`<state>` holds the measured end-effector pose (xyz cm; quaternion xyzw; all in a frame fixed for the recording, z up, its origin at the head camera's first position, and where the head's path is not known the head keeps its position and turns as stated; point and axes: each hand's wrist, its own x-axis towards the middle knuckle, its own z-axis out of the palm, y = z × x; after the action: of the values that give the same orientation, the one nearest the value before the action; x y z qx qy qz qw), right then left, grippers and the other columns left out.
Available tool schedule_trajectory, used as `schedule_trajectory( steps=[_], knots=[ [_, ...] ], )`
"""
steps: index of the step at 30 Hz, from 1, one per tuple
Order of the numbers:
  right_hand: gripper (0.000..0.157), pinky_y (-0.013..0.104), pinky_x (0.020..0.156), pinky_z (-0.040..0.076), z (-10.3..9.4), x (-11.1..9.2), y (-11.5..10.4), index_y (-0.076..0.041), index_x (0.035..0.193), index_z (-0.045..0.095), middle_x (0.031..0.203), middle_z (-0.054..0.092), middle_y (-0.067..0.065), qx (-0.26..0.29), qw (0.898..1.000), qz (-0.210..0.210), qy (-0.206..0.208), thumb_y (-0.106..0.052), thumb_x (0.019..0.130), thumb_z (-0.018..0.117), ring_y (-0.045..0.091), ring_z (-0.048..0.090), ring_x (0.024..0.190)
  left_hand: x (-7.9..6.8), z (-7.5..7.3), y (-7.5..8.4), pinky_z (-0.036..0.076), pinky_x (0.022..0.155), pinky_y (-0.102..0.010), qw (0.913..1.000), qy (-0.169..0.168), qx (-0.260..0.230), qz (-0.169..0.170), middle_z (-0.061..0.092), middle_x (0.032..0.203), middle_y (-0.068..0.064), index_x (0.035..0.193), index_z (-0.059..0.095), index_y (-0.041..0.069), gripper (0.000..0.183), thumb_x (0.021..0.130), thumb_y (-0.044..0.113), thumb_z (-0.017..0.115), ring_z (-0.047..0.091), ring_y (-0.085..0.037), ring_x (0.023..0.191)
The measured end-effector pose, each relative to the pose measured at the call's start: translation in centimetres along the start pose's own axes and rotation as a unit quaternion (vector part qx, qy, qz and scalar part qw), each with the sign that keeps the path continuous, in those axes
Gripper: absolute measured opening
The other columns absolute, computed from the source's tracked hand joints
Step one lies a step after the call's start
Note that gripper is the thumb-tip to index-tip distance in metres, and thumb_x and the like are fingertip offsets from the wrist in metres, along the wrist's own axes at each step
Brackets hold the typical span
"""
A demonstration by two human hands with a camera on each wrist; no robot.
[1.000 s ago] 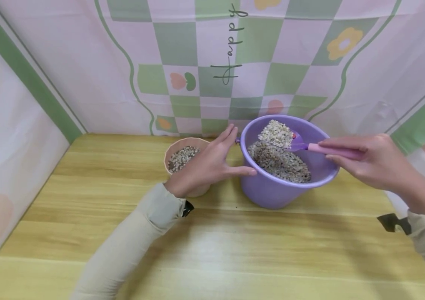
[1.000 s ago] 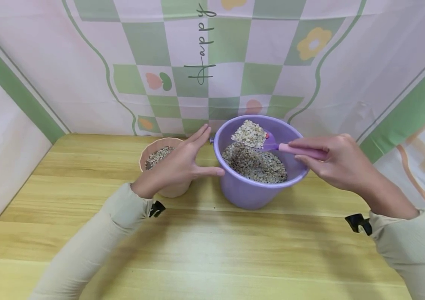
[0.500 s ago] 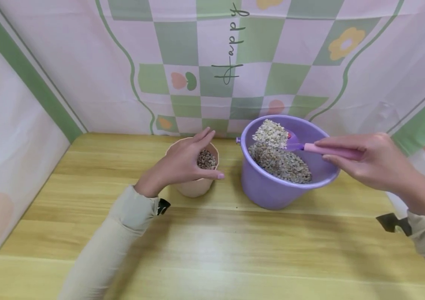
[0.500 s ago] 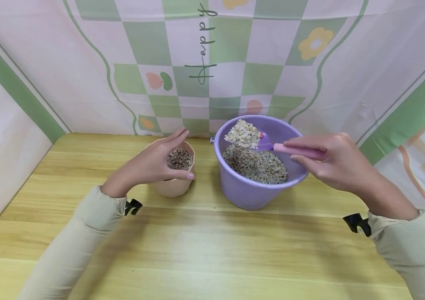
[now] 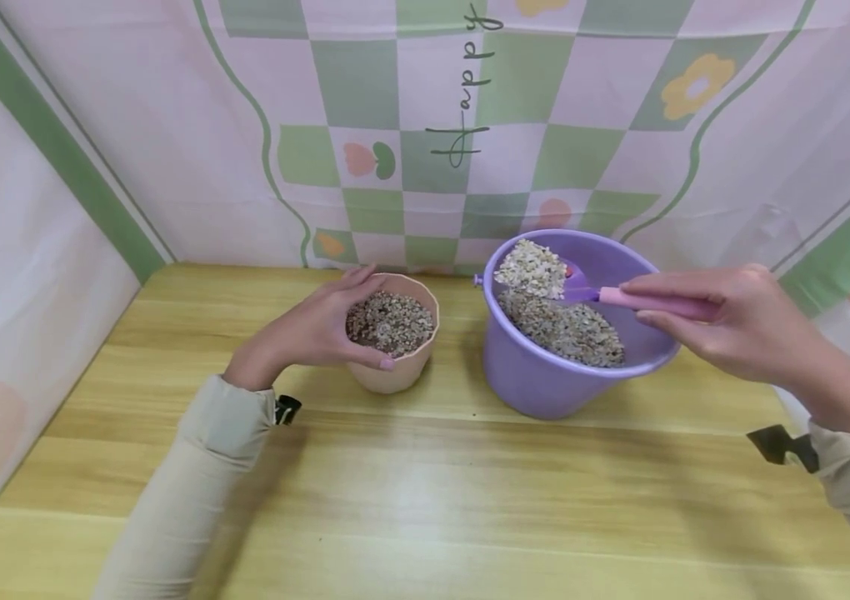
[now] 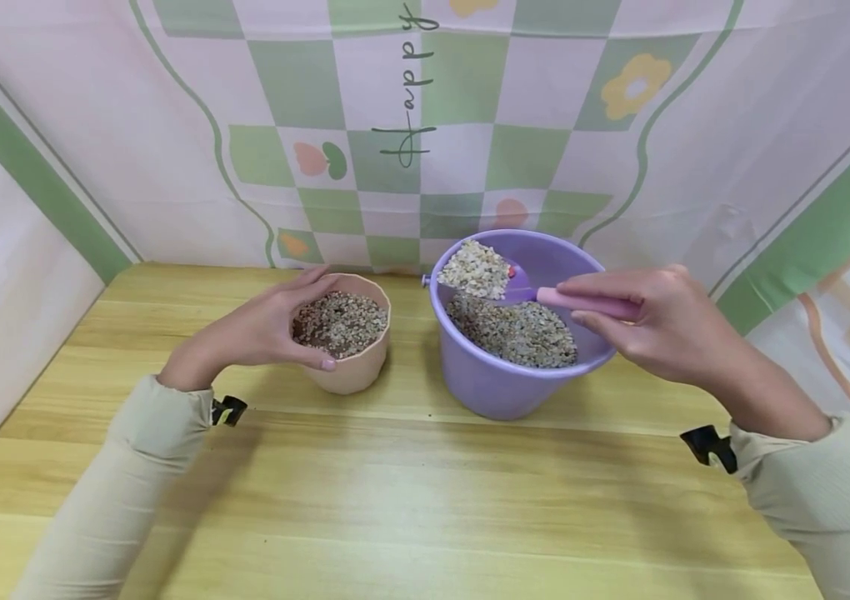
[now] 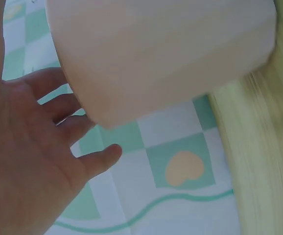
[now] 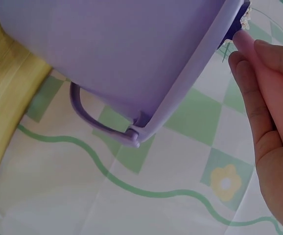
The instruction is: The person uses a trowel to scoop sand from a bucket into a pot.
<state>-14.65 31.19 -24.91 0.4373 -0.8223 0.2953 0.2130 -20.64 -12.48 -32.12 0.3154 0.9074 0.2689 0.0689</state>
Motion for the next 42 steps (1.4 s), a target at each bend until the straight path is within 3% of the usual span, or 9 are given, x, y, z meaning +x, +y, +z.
schedule_trajectory(
  steps=[8, 13, 17, 21, 30, 33, 36, 39, 42],
  knots=[
    [0.047, 0.011, 0.05, 0.05, 0.9, 1.3, -0.8, 0.004, 0.101, 0.076, 0.096, 0.076, 0.008, 0.004, 1.0, -0.026, -0.008, -0.041, 0.094, 0.067, -0.006, 0.069, 0.075, -0.7, -0.4, -1.3, 0.023, 0.116, -0.056, 0.9987, -0.022, -0.044, -0.015, 0.001, 0.165, -0.02, 0.16, 0.021, 0.017, 0.123, 0.066, 0.054, 0.09, 0.013, -0.041, 0.148],
    [0.047, 0.012, 0.053, 0.051, 1.6, 2.0, -1.0, 0.004, 0.103, 0.076, 0.098, 0.076, 0.008, 0.013, 0.999, -0.037, -0.02, -0.041, 0.095, 0.065, -0.005, 0.069, 0.079, -0.9, -0.2, -1.8, 0.019, 0.119, -0.053, 0.9977, -0.025, -0.059, -0.024, 0.0, 0.165, -0.02, 0.16, 0.011, 0.008, 0.128, 0.068, 0.05, 0.09, 0.011, -0.039, 0.149],
    [0.043, 0.011, 0.048, 0.048, 2.2, 2.4, -1.1, 0.002, 0.106, 0.076, 0.102, 0.075, 0.003, 0.019, 0.998, -0.051, -0.024, -0.039, 0.095, 0.065, -0.004, 0.068, 0.068, -0.8, 0.0, -2.0, 0.014, 0.121, -0.047, 0.9969, -0.022, -0.069, -0.029, 0.002, 0.165, -0.018, 0.158, 0.0, 0.002, 0.135, 0.068, 0.049, 0.09, 0.01, -0.033, 0.151],
    [0.041, 0.009, 0.043, 0.042, 2.6, 3.0, -1.3, -0.002, 0.106, 0.077, 0.101, 0.075, 0.003, 0.007, 0.998, -0.064, -0.026, -0.04, 0.096, 0.064, -0.003, 0.058, 0.051, -0.8, 0.2, -2.3, 0.016, 0.121, -0.046, 0.9964, -0.015, -0.076, -0.035, 0.007, 0.165, -0.017, 0.158, 0.002, 0.001, 0.134, 0.068, 0.05, 0.089, 0.014, -0.032, 0.15],
    [0.039, 0.009, 0.044, 0.042, 3.6, 4.3, -1.6, -0.002, 0.11, 0.076, 0.101, 0.075, 0.013, 0.023, 0.995, -0.08, -0.048, -0.036, 0.098, 0.061, 0.0, 0.063, 0.055, -0.8, 0.0, -2.3, 0.019, 0.12, -0.046, 0.9956, -0.013, -0.079, -0.049, 0.012, 0.164, -0.017, 0.159, 0.006, 0.002, 0.133, 0.067, 0.051, 0.09, 0.019, -0.032, 0.149],
    [0.038, 0.01, 0.047, 0.046, 3.9, 4.6, -1.6, -0.002, 0.109, 0.076, 0.101, 0.076, 0.01, 0.02, 0.996, -0.077, -0.052, -0.036, 0.098, 0.062, 0.003, 0.069, 0.063, -0.8, 0.0, -2.4, 0.025, 0.118, -0.046, 0.9947, -0.008, -0.098, -0.031, 0.014, 0.165, -0.011, 0.159, 0.006, 0.004, 0.132, 0.068, 0.047, 0.091, 0.022, -0.029, 0.148],
    [0.037, 0.011, 0.051, 0.048, 4.4, 4.9, -1.7, -0.004, 0.11, 0.077, 0.102, 0.076, 0.008, 0.02, 0.995, -0.076, -0.058, -0.036, 0.098, 0.062, 0.004, 0.069, 0.066, -0.7, 0.2, -2.6, 0.032, 0.114, -0.048, 0.992, 0.001, -0.125, 0.02, 0.023, 0.164, -0.005, 0.16, 0.008, 0.007, 0.128, 0.069, 0.041, 0.091, 0.029, -0.027, 0.145],
    [0.039, 0.01, 0.065, 0.051, 4.9, 5.3, -1.9, -0.008, 0.11, 0.078, 0.101, 0.076, 0.004, 0.007, 0.995, -0.082, -0.058, -0.04, 0.098, 0.059, 0.004, 0.071, 0.072, -0.6, 0.4, -2.8, 0.032, 0.114, -0.05, 0.9855, 0.005, -0.154, 0.071, 0.034, 0.16, -0.001, 0.16, 0.011, 0.009, 0.122, 0.071, 0.032, 0.091, 0.032, -0.028, 0.144],
    [0.041, 0.01, 0.077, 0.052, 5.5, 5.7, -2.1, -0.011, 0.11, 0.078, 0.101, 0.076, 0.001, -0.006, 0.994, -0.09, -0.057, -0.044, 0.099, 0.056, 0.007, 0.073, 0.084, -0.7, 0.4, -2.7, 0.029, 0.116, -0.049, 0.986, 0.004, -0.154, 0.065, 0.033, 0.16, -0.001, 0.16, 0.009, 0.007, 0.123, 0.071, 0.032, 0.091, 0.028, -0.026, 0.147]
  ],
)
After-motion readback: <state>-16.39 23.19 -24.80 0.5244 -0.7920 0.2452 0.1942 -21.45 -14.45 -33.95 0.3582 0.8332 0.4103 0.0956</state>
